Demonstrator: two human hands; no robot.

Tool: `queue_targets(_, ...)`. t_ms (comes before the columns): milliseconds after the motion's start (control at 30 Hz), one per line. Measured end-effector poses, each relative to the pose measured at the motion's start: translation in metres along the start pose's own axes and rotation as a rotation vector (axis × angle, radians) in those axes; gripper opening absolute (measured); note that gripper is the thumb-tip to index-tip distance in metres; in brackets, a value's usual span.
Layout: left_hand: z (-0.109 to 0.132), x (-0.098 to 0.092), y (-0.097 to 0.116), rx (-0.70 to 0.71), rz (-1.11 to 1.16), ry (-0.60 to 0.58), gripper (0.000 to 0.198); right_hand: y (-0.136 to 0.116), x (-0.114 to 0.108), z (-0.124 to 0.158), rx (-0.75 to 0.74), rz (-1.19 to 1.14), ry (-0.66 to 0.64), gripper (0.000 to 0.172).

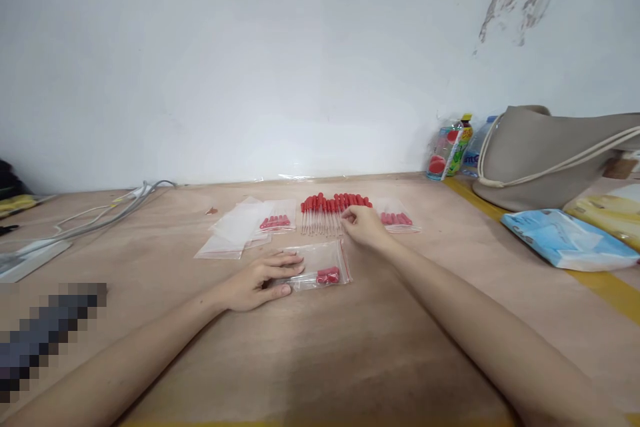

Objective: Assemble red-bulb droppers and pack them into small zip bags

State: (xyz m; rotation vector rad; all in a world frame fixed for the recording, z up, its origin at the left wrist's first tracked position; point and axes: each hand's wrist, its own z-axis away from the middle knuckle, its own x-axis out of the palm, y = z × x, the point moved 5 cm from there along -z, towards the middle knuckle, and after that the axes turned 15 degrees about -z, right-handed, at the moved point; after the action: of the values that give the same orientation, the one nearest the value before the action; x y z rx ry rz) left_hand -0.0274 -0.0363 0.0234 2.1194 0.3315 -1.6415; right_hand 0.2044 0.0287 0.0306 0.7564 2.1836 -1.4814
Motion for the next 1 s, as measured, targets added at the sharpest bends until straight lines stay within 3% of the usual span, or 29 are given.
queue_targets(233,0.001,0.002,-0.001,-0.023,-0.037,-0.068,0.038,0.0,0.022,-0.052,0.048,0.174,0.064,0.031)
queue_targets(433,0.0,0.003,-0.002,-0.017,-0.039,-0.036,0.04,0.01,0.023,-0.07,0.132,0.227,0.058,0.016)
queue_targets(567,0.001,0.003,-0.001,-0.018,-0.041,-0.037,0.04,0.012,0.022,-0.074,0.118,0.168,0.084,0.015)
queue_targets(733,0.001,0.002,-0.001,-0.04,-0.035,-0.032,0.041,0.012,0.011,-0.068,0.095,0.016,0.163,0.017)
queue_targets(900,0.002,0.001,0.0,-0.053,-0.037,-0.025,0.04,0.011,-0.028,-0.035,0.045,-0.148,0.339,0.024)
queue_targets(1000,0.002,0.0,0.001,-0.051,-0.049,-0.015,0.04,0.022,-0.043,-0.001,0.113,-0.514,0.481,0.021)
